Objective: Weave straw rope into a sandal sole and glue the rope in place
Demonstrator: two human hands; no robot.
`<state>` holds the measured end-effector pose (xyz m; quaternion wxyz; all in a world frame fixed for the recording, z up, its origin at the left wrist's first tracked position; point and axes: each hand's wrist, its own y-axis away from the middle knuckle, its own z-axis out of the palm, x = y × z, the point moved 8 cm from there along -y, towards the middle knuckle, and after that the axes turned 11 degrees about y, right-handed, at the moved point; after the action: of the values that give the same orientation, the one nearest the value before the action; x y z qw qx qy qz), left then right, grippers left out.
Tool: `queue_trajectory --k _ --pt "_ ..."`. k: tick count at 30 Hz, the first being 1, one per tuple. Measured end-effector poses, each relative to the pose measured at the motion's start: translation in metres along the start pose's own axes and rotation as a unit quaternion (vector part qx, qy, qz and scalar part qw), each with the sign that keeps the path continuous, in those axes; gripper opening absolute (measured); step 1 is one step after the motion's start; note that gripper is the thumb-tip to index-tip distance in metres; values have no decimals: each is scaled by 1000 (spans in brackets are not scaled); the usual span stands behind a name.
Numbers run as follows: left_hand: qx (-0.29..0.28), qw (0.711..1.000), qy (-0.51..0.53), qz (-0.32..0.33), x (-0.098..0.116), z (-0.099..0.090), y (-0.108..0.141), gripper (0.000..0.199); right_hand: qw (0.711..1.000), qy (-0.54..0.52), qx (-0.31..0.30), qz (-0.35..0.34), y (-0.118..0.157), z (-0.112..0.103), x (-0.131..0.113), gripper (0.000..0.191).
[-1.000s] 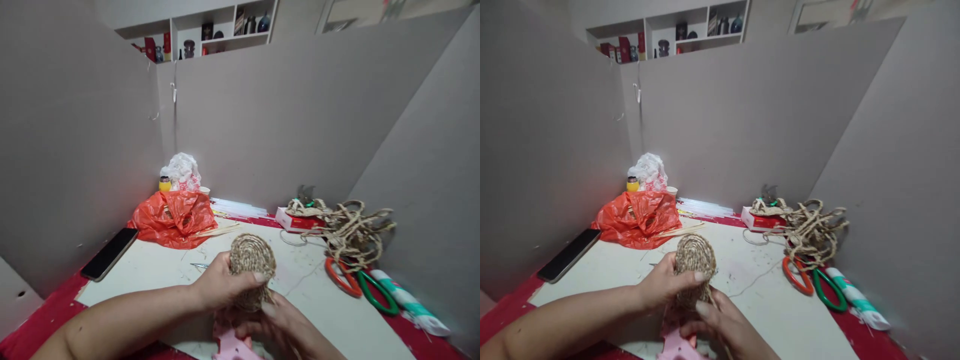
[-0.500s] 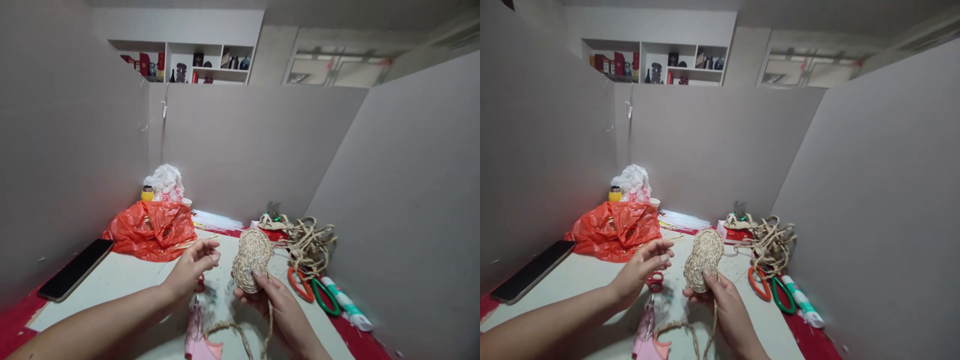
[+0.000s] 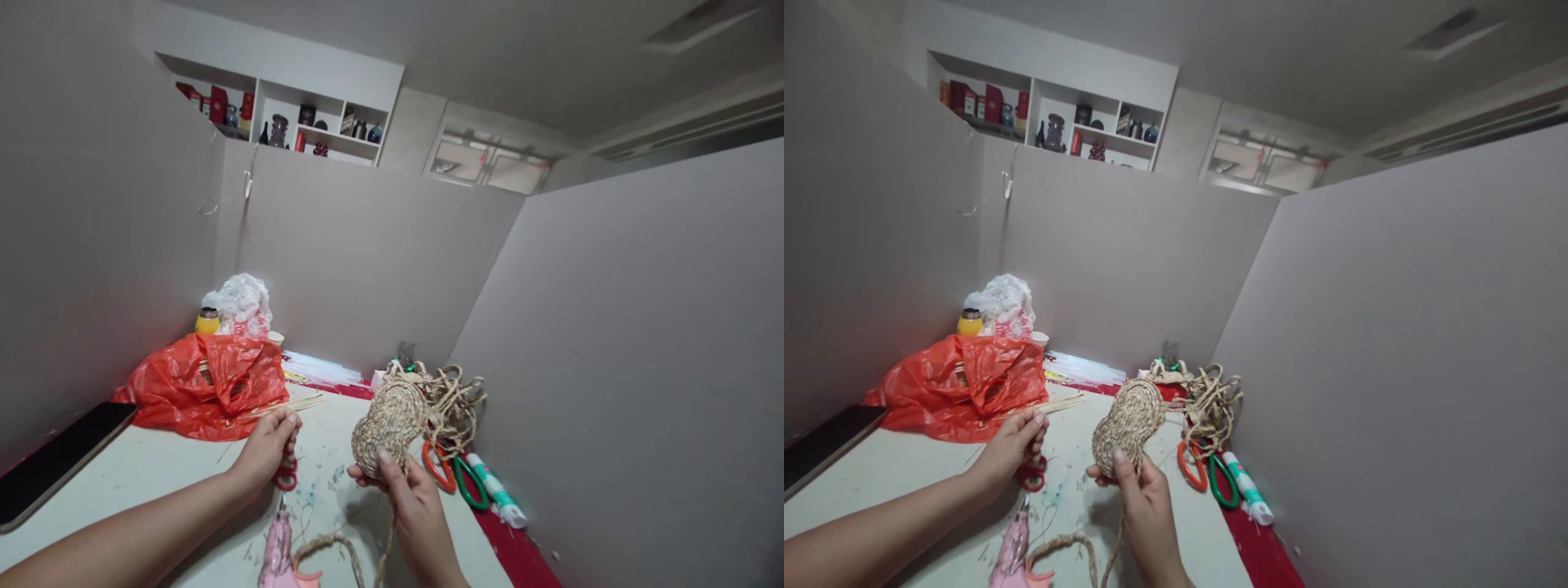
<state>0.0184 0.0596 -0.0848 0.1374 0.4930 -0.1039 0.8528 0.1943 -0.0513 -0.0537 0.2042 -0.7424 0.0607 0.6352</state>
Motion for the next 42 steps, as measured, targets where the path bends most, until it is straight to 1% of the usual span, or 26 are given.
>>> queue_trajectory --k 3,5,6,8,9,10,11,12,14,16,18,20,22,23,25,27,29,30,31,33,34,36,39,42 --pt "-7 1000 -11 22 8 3 1 50 996 82 33 -34 3 -6 -11 35" --pt "-11 999 -24 43 15 6 5 50 983 155 39 -95 5 -6 -24 34" --pt "-11 998 -29 54 18 8 9 46 973 188 37 -130 7 -4 -30 31" --pt "-19 996 -41 71 23 13 17 28 953 236 27 -186 9 0 -38 23" --pt "-34 995 -51 75 24 17 22 35 948 246 20 -201 10 2 -40 18" --pt "-56 993 -64 76 24 23 27 52 945 250 12 -211 10 4 -40 16" --pt "-84 991 -76 74 22 30 33 67 941 257 1 -221 10 7 -40 18" --pt "-113 987 -86 70 20 36 38 76 933 272 -9 -236 11 11 -40 23" --pt "-155 982 -87 60 14 46 48 85 902 329 -22 -278 16 20 -39 36" --pt "-172 981 -71 50 9 52 54 89 862 396 -19 -316 22 30 -36 44" --pt "-166 984 -54 40 6 55 58 90 836 436 -13 -333 27 38 -33 49" --pt "-150 987 -40 33 7 56 59 88 827 449 -18 -339 32 45 -32 51" --pt "-133 991 -24 26 12 55 57 84 832 438 -35 -339 35 52 -34 52" --pt "-129 991 -13 21 16 55 55 82 841 424 -45 -332 36 54 -36 52" --pt "-121 992 21 11 25 52 48 77 879 376 -58 -287 33 53 -38 54" --pt "-119 991 62 4 35 48 39 71 926 310 -74 -201 28 49 -35 60" --pt "-129 987 100 -12 44 45 31 61 965 216 -114 -98 26 49 -29 65" --pt "-135 984 113 -18 48 43 28 56 974 164 -145 -51 28 52 -26 66" --pt "-142 982 123 -22 52 42 26 53 977 117 -176 -12 30 55 -25 65" --pt "-154 978 137 -28 59 40 22 50 975 58 -212 34 36 58 -27 61" --pt "-159 976 143 -32 61 40 22 50 975 54 -213 37 38 57 -30 57" --pt "-167 974 149 -40 62 39 20 51 980 79 -185 5 38 49 -40 46" --pt "-173 973 144 -59 59 39 19 48 978 133 -142 -82 39 38 -55 33" --pt "-176 973 129 -78 51 38 19 50 959 197 -120 -167 43 33 -65 25"
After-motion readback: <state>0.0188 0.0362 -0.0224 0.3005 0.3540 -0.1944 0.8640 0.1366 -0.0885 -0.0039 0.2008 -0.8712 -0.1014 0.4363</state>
